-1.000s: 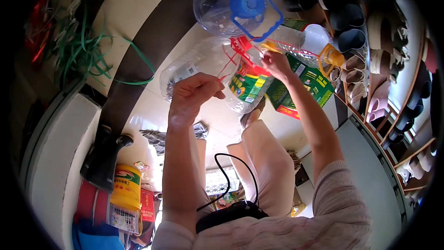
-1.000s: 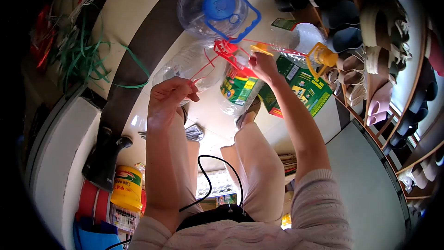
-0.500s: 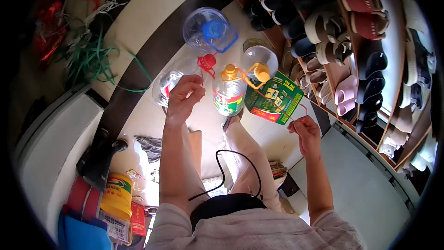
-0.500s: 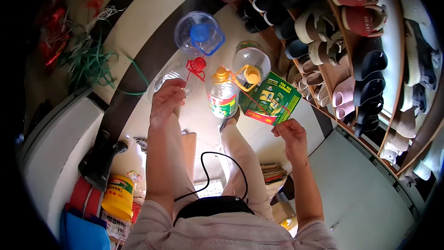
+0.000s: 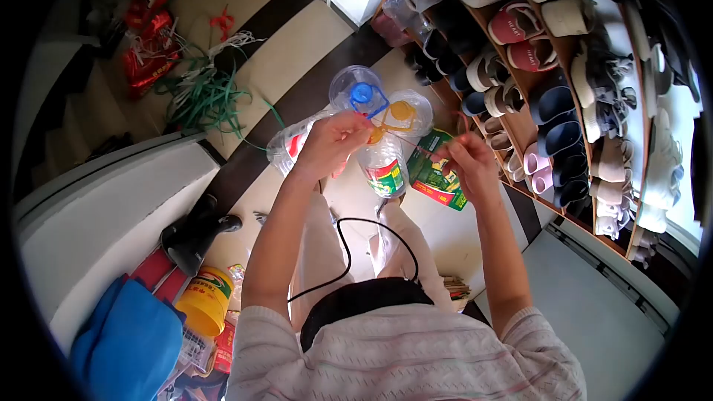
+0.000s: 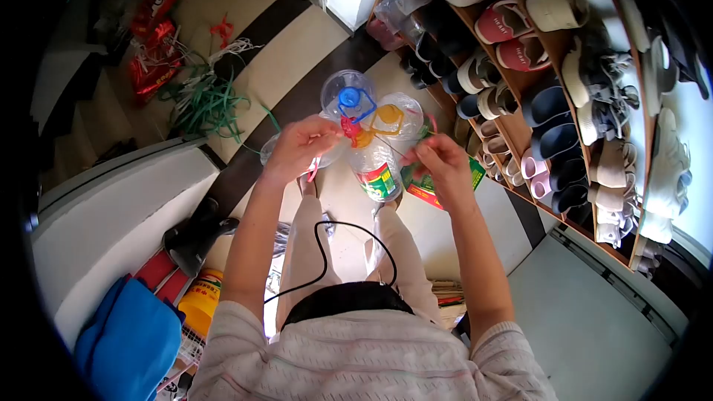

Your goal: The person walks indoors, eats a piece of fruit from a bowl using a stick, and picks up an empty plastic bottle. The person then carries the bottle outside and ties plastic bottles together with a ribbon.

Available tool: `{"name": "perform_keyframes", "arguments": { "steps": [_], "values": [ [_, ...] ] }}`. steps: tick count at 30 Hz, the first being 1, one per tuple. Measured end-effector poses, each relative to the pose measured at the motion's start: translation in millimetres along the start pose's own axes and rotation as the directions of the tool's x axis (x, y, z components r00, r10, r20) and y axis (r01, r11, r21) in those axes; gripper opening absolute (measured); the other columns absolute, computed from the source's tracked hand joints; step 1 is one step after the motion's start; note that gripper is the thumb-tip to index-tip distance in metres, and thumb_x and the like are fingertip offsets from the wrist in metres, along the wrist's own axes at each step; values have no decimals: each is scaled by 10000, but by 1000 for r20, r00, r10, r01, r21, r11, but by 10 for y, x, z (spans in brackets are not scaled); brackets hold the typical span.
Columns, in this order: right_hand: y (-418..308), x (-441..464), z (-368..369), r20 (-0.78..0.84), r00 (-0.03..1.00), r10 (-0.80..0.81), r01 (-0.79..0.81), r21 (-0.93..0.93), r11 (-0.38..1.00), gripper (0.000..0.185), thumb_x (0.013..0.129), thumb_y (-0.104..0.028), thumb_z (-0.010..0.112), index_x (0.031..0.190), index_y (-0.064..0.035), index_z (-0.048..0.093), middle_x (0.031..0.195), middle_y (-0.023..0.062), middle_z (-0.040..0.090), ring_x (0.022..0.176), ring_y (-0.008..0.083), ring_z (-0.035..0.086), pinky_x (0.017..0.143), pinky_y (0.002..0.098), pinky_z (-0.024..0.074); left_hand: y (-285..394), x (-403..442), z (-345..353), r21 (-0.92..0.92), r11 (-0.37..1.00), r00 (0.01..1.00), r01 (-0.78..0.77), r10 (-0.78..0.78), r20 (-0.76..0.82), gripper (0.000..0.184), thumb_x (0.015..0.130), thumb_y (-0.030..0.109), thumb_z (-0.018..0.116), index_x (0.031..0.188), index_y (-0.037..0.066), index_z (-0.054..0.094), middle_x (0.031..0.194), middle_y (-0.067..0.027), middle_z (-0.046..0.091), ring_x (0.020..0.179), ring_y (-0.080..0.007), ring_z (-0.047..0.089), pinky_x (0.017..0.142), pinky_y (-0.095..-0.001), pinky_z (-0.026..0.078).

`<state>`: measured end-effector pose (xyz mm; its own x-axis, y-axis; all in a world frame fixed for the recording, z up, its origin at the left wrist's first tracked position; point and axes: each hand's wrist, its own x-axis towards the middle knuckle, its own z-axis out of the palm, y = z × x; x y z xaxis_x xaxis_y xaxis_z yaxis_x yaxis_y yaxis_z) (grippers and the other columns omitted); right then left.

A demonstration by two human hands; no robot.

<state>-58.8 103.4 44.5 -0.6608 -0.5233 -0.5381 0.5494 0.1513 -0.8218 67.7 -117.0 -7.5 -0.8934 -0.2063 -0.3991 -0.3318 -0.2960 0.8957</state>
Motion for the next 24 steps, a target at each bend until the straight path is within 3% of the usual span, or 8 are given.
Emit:
{"name": "perform_keyframes", "arguments": {
  "steps": [5, 6, 10, 13, 14, 20, 23, 24],
  "values": [
    [-637, -18, 616, 287, 957, -38, 85, -154, 984, 92, 809, -123, 573, 793, -35, 549, 792, 55, 613, 640, 99, 567, 469, 178, 374, 893, -34, 92, 369, 894, 965, -255, 262, 31, 125, 772, 48, 564, 879, -16, 574, 937, -56, 554, 738, -96, 534, 654, -229, 435],
    [-702, -12, 704, 347, 937, -36, 100, -168, 981, 99, 804, -132, 582, 788, -38, 556, 770, 43, 612, 624, 86, 556, 460, 172, 363, 1121, -77, 120, 483, 827, 952, -289, 303, 51, 99, 740, 62, 563, 796, -16, 585, 953, -80, 547, 727, -123, 543, 643, -235, 432],
    [-873, 40, 980, 539, 842, -21, 187, -255, 949, 83, 792, -132, 600, 818, -55, 586, 717, 19, 594, 626, 83, 560, 486, 184, 372, 1580, -218, 127, 573, 739, 922, -356, 379, 84, 100, 733, 75, 566, 692, -16, 580, 970, -84, 540, 729, -119, 540, 642, -234, 426],
    [-1022, 38, 1140, 520, 841, -150, 258, -141, 956, 100, 793, -136, 608, 788, -40, 581, 700, 16, 604, 575, 44, 489, 496, 173, 370, 1786, -303, 18, 440, 832, 937, -338, 340, 79, 123, 743, 82, 565, 678, -22, 573, 969, -72, 543, 745, -97, 529, 654, -233, 429],
    [-1104, -7, 1202, 524, 838, -151, 226, -81, 971, 70, 791, -92, 602, 795, -25, 580, 736, 38, 614, 630, 64, 539, 569, 183, 431, 1852, -335, -18, 408, 845, 938, -345, 329, 112, 129, 767, 101, 571, 731, -21, 596, 976, -69, 544, 757, -81, 522, 658, -237, 436],
    [-1426, -74, 1497, 480, 846, -233, 290, -47, 956, 63, 786, -49, 594, 790, 12, 579, 778, 77, 624, 720, 132, 607, 647, 222, 482, 2129, -572, -280, -13, 943, 940, -332, 332, 75, 205, 822, 153, 544, 946, 3, 610, 1082, -65, 539, 929, -109, 502, 825, -255, 392],
    [-1678, -173, 1682, 469, 824, -319, 390, -60, 919, 60, 785, -41, 592, 792, 18, 586, 782, 88, 625, 706, 141, 609, 646, 231, 489, 1922, -586, -597, -175, 915, 928, -362, 337, -159, 236, 838, 153, 517, 1014, 14, 587, 1098, -53, 542, 997, -115, 476, 886, -258, 353],
    [-1732, -179, 1739, 475, 809, -346, 386, 14, 922, 75, 785, -53, 594, 801, 20, 593, 789, 95, 626, 707, 146, 610, 645, 235, 492, 1774, -521, -688, 25, 920, 897, -391, 387, -212, 257, 854, 155, 498, 1060, 16, 563, 1075, -59, 554, 995, -112, 483, 876, -252, 363]
  ]
}}
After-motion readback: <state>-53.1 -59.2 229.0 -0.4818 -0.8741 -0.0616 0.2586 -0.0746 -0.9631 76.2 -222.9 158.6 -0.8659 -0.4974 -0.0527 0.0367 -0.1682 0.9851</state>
